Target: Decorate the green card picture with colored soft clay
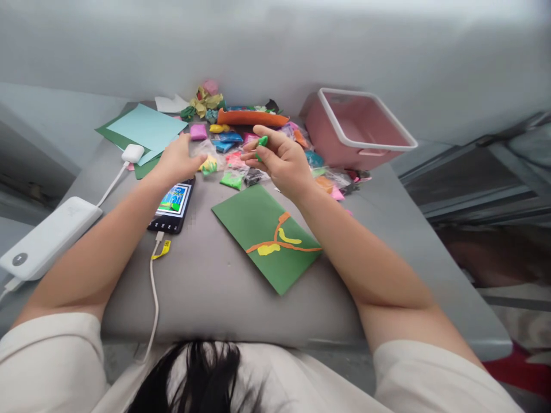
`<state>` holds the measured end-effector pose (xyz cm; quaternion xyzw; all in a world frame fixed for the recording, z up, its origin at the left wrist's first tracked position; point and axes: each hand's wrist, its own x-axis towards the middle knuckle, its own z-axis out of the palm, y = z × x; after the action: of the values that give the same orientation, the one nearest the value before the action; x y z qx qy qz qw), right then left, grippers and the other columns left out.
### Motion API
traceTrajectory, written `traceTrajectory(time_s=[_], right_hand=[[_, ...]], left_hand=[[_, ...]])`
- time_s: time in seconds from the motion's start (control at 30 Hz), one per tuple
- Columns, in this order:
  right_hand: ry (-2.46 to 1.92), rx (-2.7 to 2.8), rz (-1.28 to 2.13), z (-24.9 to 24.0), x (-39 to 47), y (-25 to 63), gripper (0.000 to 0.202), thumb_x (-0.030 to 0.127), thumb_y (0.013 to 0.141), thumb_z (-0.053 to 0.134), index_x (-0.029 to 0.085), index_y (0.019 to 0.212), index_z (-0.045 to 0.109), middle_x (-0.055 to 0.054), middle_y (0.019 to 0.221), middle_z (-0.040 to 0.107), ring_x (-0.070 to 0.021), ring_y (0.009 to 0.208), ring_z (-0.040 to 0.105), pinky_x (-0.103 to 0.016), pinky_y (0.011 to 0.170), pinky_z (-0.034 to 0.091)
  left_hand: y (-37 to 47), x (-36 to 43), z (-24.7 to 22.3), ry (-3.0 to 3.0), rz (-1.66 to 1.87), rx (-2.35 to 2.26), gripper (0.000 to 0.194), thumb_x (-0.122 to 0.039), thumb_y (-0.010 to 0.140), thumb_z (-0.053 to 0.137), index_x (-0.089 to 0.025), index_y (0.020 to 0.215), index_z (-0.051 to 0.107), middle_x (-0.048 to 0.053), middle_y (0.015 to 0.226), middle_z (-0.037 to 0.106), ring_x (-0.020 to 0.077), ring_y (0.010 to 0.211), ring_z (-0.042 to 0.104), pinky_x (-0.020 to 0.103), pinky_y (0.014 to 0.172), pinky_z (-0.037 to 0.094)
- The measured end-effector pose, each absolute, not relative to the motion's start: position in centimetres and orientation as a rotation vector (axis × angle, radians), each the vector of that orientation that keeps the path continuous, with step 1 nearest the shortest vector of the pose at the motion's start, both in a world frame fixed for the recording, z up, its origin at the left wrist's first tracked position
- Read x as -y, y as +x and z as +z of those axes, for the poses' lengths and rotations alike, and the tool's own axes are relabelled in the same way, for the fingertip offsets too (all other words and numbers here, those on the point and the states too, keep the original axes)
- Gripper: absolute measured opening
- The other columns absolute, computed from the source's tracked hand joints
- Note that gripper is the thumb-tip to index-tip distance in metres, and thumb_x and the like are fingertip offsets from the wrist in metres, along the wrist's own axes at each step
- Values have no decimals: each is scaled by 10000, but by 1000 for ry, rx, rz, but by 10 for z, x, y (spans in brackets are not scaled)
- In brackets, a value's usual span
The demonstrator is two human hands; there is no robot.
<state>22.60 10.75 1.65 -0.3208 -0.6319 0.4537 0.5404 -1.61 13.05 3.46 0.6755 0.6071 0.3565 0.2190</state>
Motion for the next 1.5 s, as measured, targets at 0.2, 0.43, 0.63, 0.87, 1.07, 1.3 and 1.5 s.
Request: traceTrajectory(time_s=[0.2,0.43,0.63,0.87,1.07,1.3,1.5], right_hand=[[-858,1706,915,16,-98,221,475,640,906,615,231,1138,690,0,794,663,-129,671,657,-272,608,569],[-839,1905,457,-1,-95,212,190,400,871,728,237,954,780,-29,895,626,-158,809,586,-292,693,547],[-941,1903,556,-11,-100,214,401,304,887,616,211,1276,607,-67,1079,636,-168,896,644,-300,746,576],[-1019,2116,419,-25,-85,196,192,188,860,547,202,1031,632,-102,1031,643,-251,1043,586,-414,975,480],[-971,2277,447,-16,-70,187,193,226,889,567,185,1060,648,-118,1093,644,-241,1047,593,-381,967,479],[-1213,2252,404,-4,-84,198,171,175,907,489,154,993,635,-103,978,691,-210,890,624,-333,828,483],[-1331,2373,378,-4,-76,196,169,190,904,512,163,1023,629,-131,1027,714,-255,887,633,-361,770,471]], left_hand=[[6,-107,52,1802,921,-1360,351,-471,953,608,-145,978,735,114,1009,735,247,991,697,432,996,528],[30,-89,47,1385,820,-978,333,-370,767,850,-128,965,737,65,904,758,158,852,717,289,826,578],[15,-104,42,1457,1091,-1008,299,-179,754,830,-135,1023,706,53,923,772,169,863,715,323,833,588],[15,-109,43,1245,1190,-937,244,-179,719,878,-146,926,752,10,805,743,122,744,703,260,751,589],[16,-109,45,1227,1213,-938,192,-268,748,879,-160,866,773,18,780,730,99,683,673,231,701,595],[21,-107,54,1115,1269,-877,112,-85,859,735,-158,940,709,12,904,718,77,818,691,223,866,583],[34,-86,59,1150,1151,-836,117,-210,850,797,-158,940,744,16,880,741,76,752,697,206,771,592]])
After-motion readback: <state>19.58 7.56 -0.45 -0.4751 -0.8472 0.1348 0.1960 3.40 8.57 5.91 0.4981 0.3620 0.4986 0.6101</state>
